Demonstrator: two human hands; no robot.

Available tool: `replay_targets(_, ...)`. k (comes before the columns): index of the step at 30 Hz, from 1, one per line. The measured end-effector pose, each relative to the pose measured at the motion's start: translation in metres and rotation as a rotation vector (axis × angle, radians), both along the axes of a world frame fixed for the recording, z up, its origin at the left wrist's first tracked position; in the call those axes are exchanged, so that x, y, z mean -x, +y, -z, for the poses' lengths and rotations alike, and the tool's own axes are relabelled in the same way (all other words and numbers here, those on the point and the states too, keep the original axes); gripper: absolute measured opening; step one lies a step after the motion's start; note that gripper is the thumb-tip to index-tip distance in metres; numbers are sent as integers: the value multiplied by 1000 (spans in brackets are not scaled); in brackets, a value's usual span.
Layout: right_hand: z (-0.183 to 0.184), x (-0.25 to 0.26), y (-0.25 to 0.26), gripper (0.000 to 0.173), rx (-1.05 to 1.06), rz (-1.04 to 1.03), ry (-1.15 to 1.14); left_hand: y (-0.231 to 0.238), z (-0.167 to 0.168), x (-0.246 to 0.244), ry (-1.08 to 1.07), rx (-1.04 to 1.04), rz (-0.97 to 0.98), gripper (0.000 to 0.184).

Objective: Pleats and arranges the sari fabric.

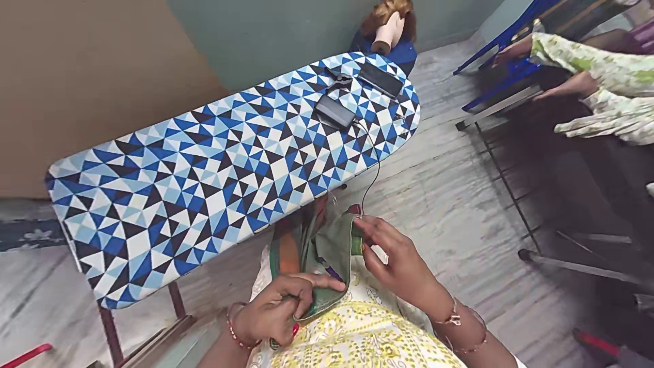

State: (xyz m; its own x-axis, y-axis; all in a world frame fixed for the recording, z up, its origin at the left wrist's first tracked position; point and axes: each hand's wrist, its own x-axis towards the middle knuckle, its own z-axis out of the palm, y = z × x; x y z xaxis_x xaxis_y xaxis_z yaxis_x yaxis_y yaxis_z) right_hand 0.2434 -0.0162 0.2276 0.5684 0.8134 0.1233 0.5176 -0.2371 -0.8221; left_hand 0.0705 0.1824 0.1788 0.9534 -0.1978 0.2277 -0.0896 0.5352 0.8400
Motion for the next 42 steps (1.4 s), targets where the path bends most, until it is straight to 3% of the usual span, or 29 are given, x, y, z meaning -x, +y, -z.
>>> replay_targets(20,-3,20,-6,40,50,-64,5,-3,2,13,30,0,40,25)
replay_targets(25,-6,24,-10,32,45,-67,-13,-5,3,19,21,24,16,23)
replay_targets(42,-15,41,-9,42,119,-35,-24,-9,-1,27,-61,-3,62,24)
